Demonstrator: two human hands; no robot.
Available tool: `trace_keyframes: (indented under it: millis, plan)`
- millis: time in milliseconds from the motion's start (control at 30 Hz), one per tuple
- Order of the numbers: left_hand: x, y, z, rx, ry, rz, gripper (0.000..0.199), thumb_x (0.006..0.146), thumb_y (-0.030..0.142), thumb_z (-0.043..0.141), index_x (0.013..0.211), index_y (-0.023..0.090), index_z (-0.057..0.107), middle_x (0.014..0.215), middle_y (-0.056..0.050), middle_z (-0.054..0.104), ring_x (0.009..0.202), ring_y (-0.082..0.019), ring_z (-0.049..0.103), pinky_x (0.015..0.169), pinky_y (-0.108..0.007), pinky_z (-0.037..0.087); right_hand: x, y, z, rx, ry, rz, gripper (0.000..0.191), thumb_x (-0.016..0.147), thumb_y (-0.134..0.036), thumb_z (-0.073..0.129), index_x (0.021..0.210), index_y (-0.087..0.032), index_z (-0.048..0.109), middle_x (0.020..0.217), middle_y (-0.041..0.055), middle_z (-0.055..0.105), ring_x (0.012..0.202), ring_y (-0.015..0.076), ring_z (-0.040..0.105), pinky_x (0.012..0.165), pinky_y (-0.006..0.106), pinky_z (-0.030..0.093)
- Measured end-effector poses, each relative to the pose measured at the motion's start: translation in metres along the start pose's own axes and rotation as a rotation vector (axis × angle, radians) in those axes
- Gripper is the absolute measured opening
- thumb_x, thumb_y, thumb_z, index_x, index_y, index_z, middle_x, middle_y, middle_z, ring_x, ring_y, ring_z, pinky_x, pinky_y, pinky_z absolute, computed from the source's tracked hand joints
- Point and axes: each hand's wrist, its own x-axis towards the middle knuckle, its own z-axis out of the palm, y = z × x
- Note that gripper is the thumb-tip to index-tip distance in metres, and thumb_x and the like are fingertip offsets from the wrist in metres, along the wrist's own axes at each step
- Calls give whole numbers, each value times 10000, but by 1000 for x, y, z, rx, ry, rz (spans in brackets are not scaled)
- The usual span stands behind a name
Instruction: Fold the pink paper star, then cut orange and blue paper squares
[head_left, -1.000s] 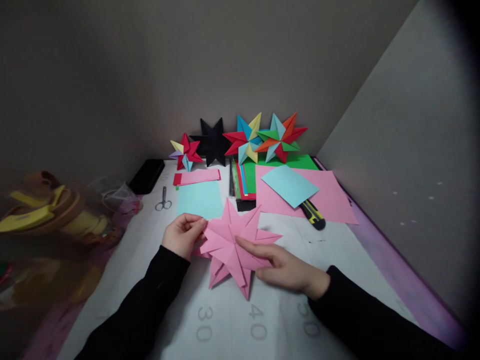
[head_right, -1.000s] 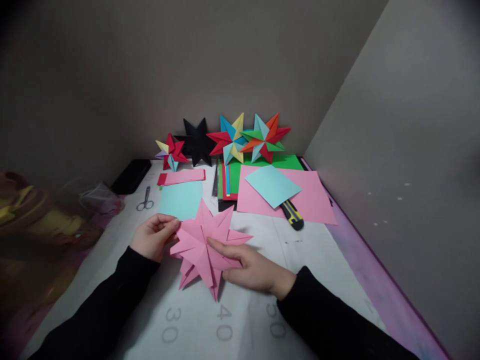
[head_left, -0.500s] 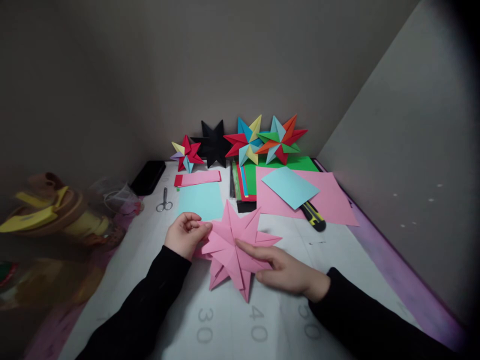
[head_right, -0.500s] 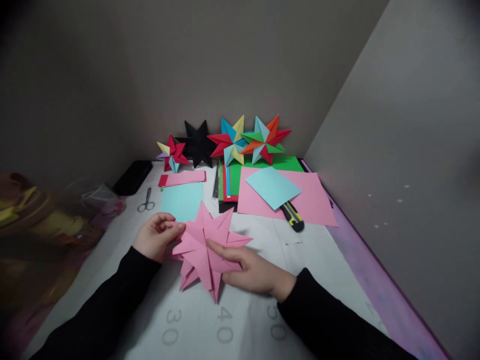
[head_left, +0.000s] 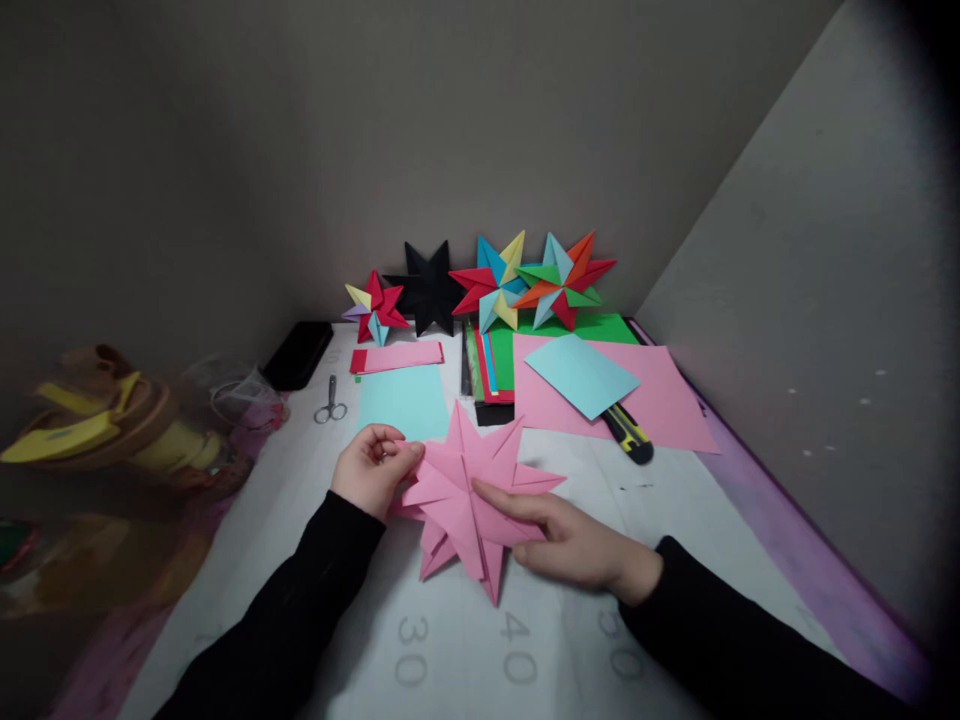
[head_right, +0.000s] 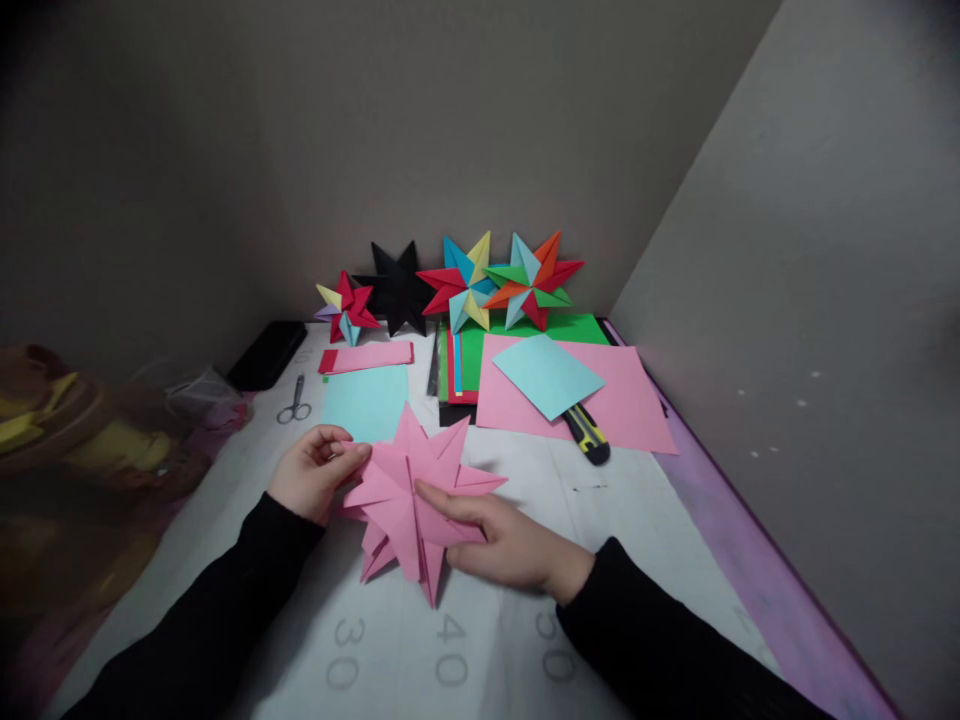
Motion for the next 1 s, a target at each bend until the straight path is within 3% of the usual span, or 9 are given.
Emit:
trace_keyframes:
  millis: [433, 733, 1000]
  plan:
    - [1, -1, 0, 3, -9, 8, 363, 515, 275, 803, 706, 164, 515, 466, 78, 554, 368, -63, 510, 390, -153, 400, 0, 2, -1, 25, -17, -8, 624, 829, -245, 579, 1395, -309, 324, 1480, 22, 317, 1356, 228, 313, 1117, 468, 234]
    - [0, -1, 0, 27, -9, 22, 358, 522, 289, 796, 701, 172, 509, 472, 78, 552, 360, -68, 507, 375, -155, 383, 0, 2, 2, 60, -12, 43, 549, 842, -301, 578, 1361, -266, 401, 1442, 49, 385, 1326, 220, 371, 1105, 464, 271]
    - [-1, 3, -4, -2, -74, 82, 384, 551, 271, 784, 843, 173, 555, 588, 47, 597, 482, -79, 558, 468, -173, 441, 1, 1, 2, 53, 9, 43, 545, 850, -275, 558, 1368, -276, 390, 1455, 42, 364, 1342, 209, 342, 1113, 464, 251]
